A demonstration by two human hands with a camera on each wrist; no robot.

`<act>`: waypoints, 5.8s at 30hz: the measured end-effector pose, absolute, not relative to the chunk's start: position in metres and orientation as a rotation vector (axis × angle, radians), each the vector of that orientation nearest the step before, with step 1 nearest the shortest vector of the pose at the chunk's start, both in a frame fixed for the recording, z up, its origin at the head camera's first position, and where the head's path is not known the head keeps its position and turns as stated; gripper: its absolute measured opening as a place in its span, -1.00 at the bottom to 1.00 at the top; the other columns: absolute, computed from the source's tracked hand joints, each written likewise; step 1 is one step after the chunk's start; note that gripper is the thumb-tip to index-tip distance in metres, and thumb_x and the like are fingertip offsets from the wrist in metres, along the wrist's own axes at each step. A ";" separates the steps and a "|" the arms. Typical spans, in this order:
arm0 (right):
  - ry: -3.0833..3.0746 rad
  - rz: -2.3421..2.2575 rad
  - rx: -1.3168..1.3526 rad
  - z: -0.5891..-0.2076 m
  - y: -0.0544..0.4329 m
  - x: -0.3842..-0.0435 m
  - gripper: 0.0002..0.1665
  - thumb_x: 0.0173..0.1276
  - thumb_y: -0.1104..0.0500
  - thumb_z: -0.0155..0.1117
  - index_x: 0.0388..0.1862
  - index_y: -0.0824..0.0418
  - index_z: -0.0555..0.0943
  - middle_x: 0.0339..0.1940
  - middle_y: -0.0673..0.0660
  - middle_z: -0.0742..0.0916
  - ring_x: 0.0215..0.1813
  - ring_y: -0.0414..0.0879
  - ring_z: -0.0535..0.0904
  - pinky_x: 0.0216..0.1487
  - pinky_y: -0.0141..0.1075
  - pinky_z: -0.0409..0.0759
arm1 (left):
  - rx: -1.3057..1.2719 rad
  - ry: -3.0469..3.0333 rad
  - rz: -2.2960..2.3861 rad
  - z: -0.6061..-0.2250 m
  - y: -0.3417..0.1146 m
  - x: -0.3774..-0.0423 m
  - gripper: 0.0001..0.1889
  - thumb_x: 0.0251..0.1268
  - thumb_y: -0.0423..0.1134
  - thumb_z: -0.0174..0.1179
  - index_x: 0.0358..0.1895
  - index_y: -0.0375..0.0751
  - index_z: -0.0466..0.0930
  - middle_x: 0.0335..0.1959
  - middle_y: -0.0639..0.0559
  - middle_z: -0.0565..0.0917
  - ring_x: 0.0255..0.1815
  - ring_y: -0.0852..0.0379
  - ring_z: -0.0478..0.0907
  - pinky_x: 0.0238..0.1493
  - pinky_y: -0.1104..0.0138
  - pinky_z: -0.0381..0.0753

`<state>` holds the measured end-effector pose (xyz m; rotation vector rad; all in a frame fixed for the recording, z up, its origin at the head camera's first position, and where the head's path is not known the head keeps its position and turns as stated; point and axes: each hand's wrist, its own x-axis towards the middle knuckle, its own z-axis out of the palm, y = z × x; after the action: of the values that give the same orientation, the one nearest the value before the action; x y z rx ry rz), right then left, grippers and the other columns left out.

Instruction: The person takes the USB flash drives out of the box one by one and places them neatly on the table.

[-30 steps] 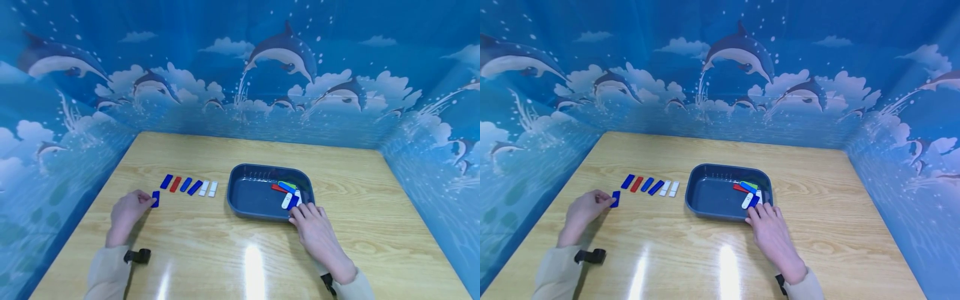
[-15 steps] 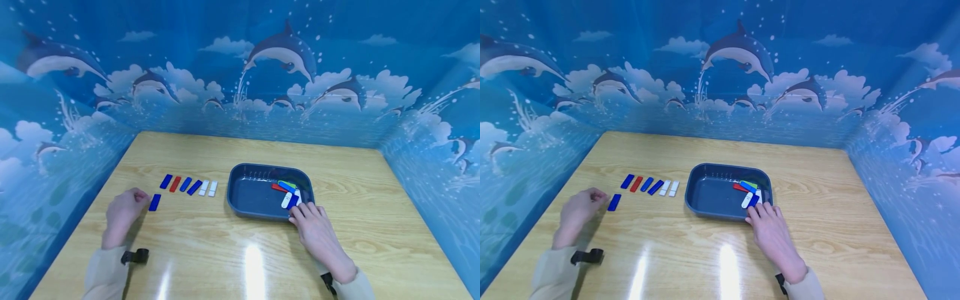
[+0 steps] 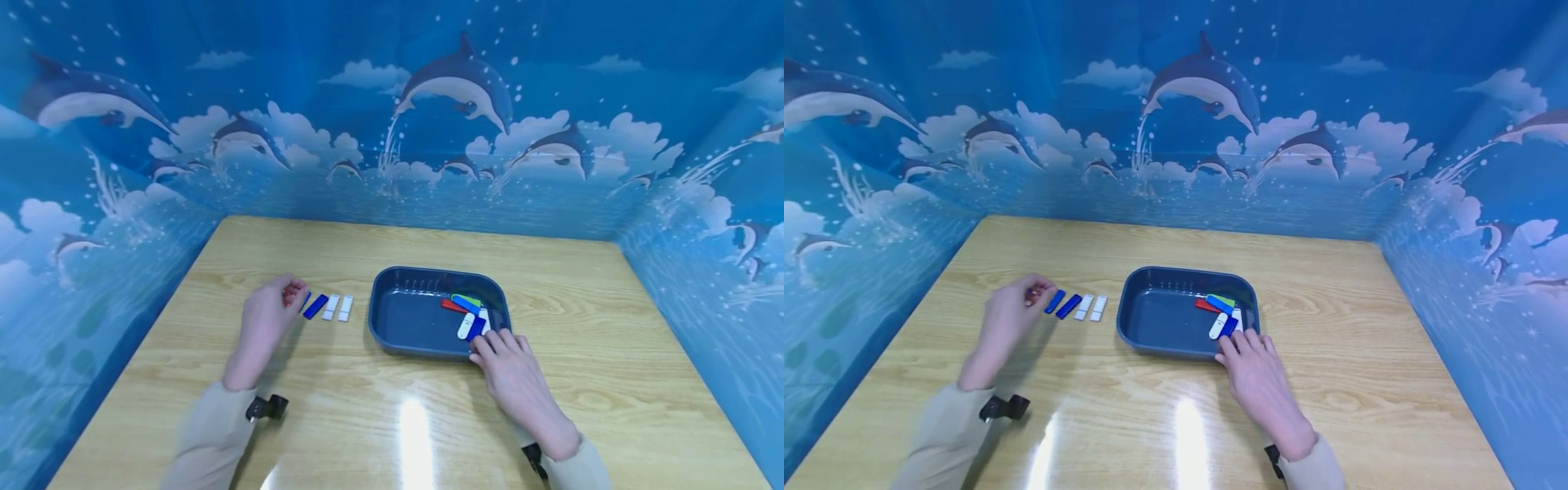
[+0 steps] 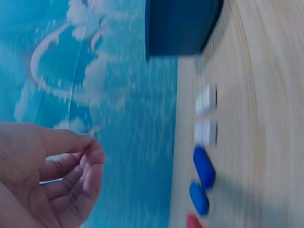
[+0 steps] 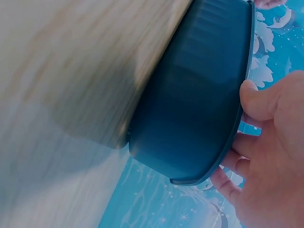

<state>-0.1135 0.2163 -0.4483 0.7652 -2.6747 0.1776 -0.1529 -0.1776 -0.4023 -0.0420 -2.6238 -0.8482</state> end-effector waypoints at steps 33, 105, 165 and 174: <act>-2.568 0.207 0.813 -0.450 0.217 -0.114 -0.86 0.42 0.11 0.26 -0.25 0.13 0.53 -0.38 0.01 0.50 -0.26 0.01 0.40 -0.19 -0.13 0.37 | -0.809 -2.872 -0.648 -0.400 0.025 -0.212 -0.88 0.45 -0.18 0.27 -0.09 -0.04 0.74 -0.19 0.10 0.74 -0.32 0.25 0.64 -0.36 0.47 0.61; -2.672 0.176 0.754 -0.445 0.215 -0.111 -0.89 0.47 0.11 0.28 -0.21 0.12 0.56 -0.37 0.00 0.52 -0.22 -0.01 0.41 -0.14 -0.15 0.39 | -0.590 -3.279 -0.506 -0.421 0.019 -0.216 -0.72 0.13 -0.11 0.53 -0.49 -0.11 0.60 -0.59 0.17 0.45 -0.56 0.25 0.34 -0.50 0.42 0.38; -2.675 0.201 0.761 -0.447 0.215 -0.113 -0.91 0.48 0.13 0.25 -0.23 0.11 0.56 -0.37 -0.02 0.52 -0.26 -0.03 0.38 -0.16 -0.15 0.37 | 0.125 -3.057 -0.868 -0.425 -0.236 -0.135 -0.77 0.25 -0.30 0.39 -0.17 -0.44 0.65 -0.33 -0.19 0.73 -0.37 -0.04 0.65 -0.25 0.08 0.63; -2.696 0.188 0.754 -0.447 0.215 -0.114 -0.90 0.48 0.12 0.25 -0.22 0.12 0.57 -0.37 -0.01 0.53 -0.25 -0.03 0.39 -0.15 -0.15 0.38 | 0.114 -3.031 -0.761 -0.427 -0.237 -0.130 -0.82 0.18 -0.29 0.44 -0.36 -0.33 0.65 -0.44 -0.12 0.70 -0.42 -0.02 0.61 -0.33 0.09 0.53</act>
<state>-0.1136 0.2152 -0.4466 0.7540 -2.6961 0.1876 -0.1304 -0.2373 -0.4274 0.1143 -3.0313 -0.7613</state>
